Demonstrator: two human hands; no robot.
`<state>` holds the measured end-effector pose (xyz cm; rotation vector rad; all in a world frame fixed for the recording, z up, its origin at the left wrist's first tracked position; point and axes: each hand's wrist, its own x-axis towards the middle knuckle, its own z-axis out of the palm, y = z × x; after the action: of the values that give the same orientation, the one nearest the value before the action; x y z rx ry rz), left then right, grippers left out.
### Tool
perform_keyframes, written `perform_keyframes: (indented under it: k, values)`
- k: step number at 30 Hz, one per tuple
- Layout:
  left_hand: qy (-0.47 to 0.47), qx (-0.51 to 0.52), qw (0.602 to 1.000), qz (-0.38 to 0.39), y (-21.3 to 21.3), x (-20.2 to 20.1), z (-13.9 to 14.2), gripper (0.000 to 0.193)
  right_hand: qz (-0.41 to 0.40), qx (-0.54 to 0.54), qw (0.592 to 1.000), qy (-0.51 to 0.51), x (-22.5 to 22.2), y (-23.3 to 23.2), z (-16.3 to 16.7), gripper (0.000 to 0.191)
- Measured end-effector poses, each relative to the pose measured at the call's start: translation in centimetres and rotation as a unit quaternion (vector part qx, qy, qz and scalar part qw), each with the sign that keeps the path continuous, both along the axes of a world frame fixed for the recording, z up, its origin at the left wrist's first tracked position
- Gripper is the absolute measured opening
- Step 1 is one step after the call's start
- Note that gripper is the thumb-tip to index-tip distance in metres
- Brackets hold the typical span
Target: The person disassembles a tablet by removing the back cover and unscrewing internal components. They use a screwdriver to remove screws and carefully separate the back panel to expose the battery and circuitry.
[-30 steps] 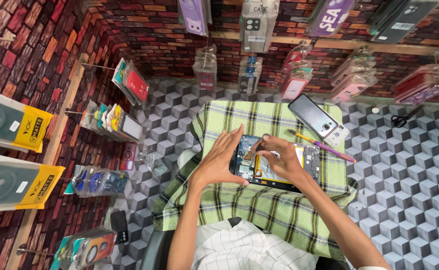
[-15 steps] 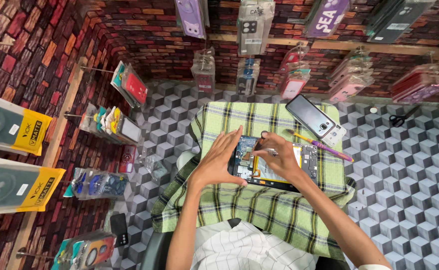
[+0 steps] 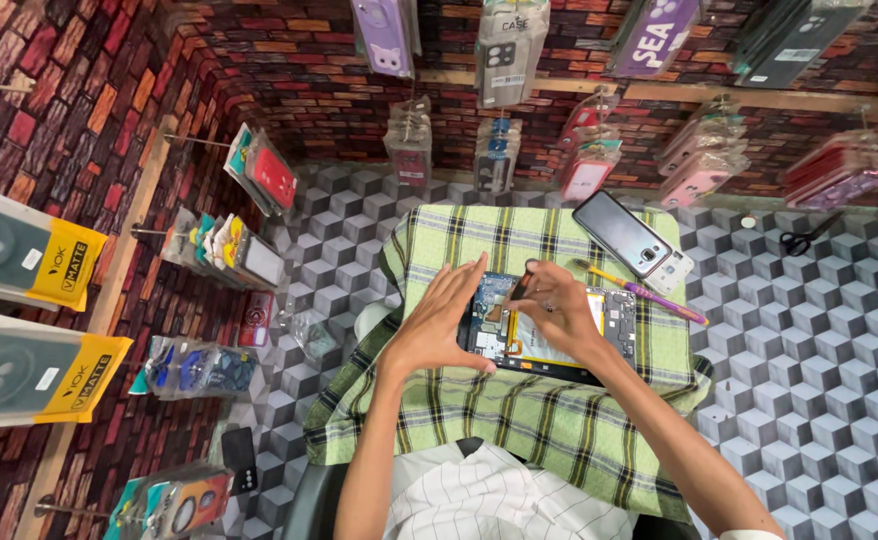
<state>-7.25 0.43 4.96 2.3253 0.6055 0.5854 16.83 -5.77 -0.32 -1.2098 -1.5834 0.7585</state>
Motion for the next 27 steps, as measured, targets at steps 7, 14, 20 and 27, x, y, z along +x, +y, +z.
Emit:
perform_keyframes:
  k: [7,14,20,27]
  values:
    - [0.005,-0.012,1.0,0.003,0.0,0.1,-0.1,0.154,0.141,0.069,0.98,0.123,-0.3,-0.2,0.0,0.078]
    - [0.005,-0.014,1.0,0.006,-0.1,0.0,0.1,0.154,0.13,0.036,0.98,0.146,-0.1,-0.6,0.0,0.072]
    - [0.005,-0.01,1.0,0.005,-0.2,-0.1,0.3,0.153,0.129,0.057,0.983,0.118,-0.5,-0.3,0.0,0.081]
    - [0.011,-0.009,1.0,0.005,-0.1,-0.1,0.1,0.153,0.1,0.062,0.986,0.114,-0.5,-0.4,-0.2,0.071]
